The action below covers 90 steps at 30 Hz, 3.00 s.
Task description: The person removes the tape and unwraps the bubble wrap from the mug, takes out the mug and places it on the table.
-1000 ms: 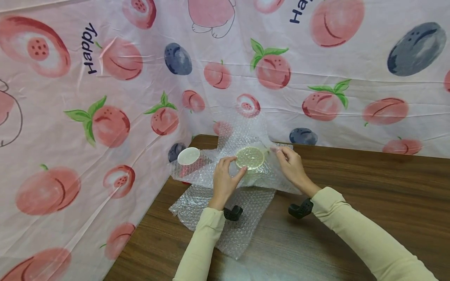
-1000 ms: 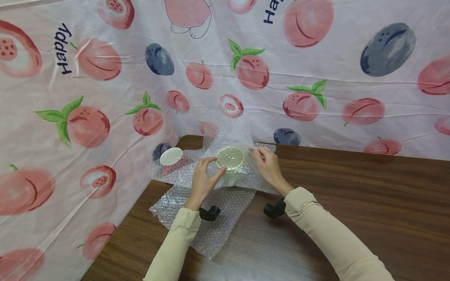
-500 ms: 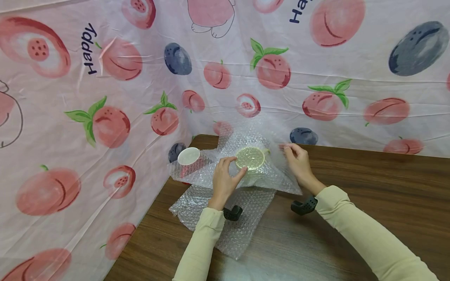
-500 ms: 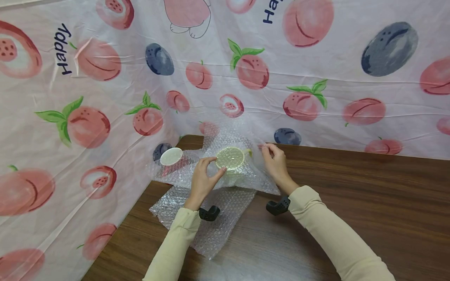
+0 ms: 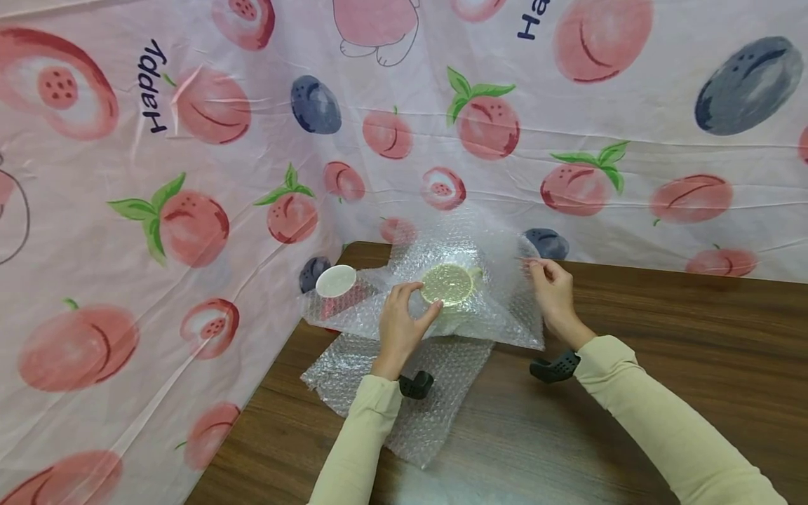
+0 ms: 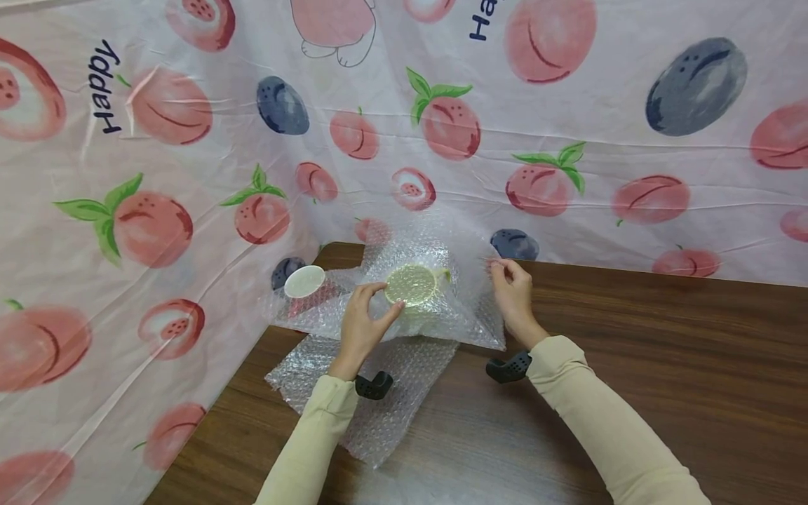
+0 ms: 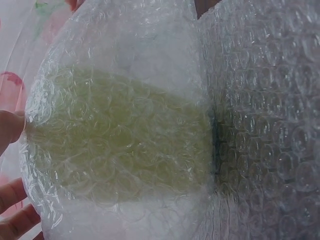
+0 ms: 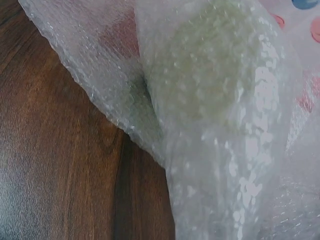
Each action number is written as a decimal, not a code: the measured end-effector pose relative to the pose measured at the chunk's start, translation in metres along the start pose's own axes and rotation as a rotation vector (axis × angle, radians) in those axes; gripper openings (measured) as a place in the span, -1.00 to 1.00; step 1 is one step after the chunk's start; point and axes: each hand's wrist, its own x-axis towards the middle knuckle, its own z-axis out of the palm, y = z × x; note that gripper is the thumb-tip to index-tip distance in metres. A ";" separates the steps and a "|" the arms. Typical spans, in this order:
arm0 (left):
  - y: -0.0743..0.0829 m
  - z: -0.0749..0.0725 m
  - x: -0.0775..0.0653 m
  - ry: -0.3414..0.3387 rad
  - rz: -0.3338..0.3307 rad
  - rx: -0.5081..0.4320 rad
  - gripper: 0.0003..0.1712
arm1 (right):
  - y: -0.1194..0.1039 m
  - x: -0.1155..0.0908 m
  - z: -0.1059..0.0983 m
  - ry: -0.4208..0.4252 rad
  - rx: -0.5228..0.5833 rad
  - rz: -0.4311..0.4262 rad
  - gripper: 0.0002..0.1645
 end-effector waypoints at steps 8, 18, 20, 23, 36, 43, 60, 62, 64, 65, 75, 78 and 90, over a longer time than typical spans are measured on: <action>-0.002 0.002 0.000 0.006 0.011 0.019 -0.49 | 0.005 0.002 -0.009 0.049 0.003 0.085 -0.67; -0.005 0.001 0.000 0.016 0.014 0.020 -0.48 | 0.011 0.002 -0.019 0.108 -0.103 0.181 -0.66; -0.005 0.001 0.000 0.013 0.011 0.021 -0.48 | 0.013 0.002 -0.021 0.116 -0.113 0.194 -0.66; -0.006 0.000 0.000 0.007 0.005 0.020 -0.47 | 0.015 0.003 -0.023 0.117 -0.086 0.215 -0.65; -0.003 0.000 0.000 0.004 0.012 0.018 -0.47 | 0.018 0.004 -0.028 0.128 -0.170 0.223 -0.80; -0.004 0.001 0.000 -0.004 0.005 0.025 -0.46 | 0.017 0.003 -0.033 0.124 -0.221 0.190 -0.69; -0.002 0.000 0.000 -0.008 -0.002 0.029 -0.45 | -0.005 -0.001 -0.036 0.238 -0.076 -0.045 -0.63; -0.003 0.000 0.000 -0.007 -0.001 0.027 -0.45 | -0.016 -0.004 -0.034 0.243 -0.060 -0.092 -0.64; -0.003 -0.001 0.001 -0.006 -0.001 0.029 -0.45 | -0.027 -0.009 -0.031 0.236 -0.058 -0.162 -0.65; -0.003 -0.001 0.001 -0.004 -0.001 0.030 -0.45 | -0.033 -0.012 -0.028 0.226 -0.062 -0.197 -0.66; -0.002 -0.001 -0.001 -0.005 -0.003 0.023 -0.46 | -0.030 -0.018 -0.006 0.146 -0.143 -0.475 -0.71; -0.001 -0.001 -0.001 -0.004 0.003 0.028 -0.47 | -0.024 -0.015 -0.003 0.150 -0.184 -0.551 -0.73; -0.001 -0.002 -0.001 -0.002 0.003 0.036 -0.47 | -0.033 -0.027 0.024 -0.328 -0.226 -0.325 -0.78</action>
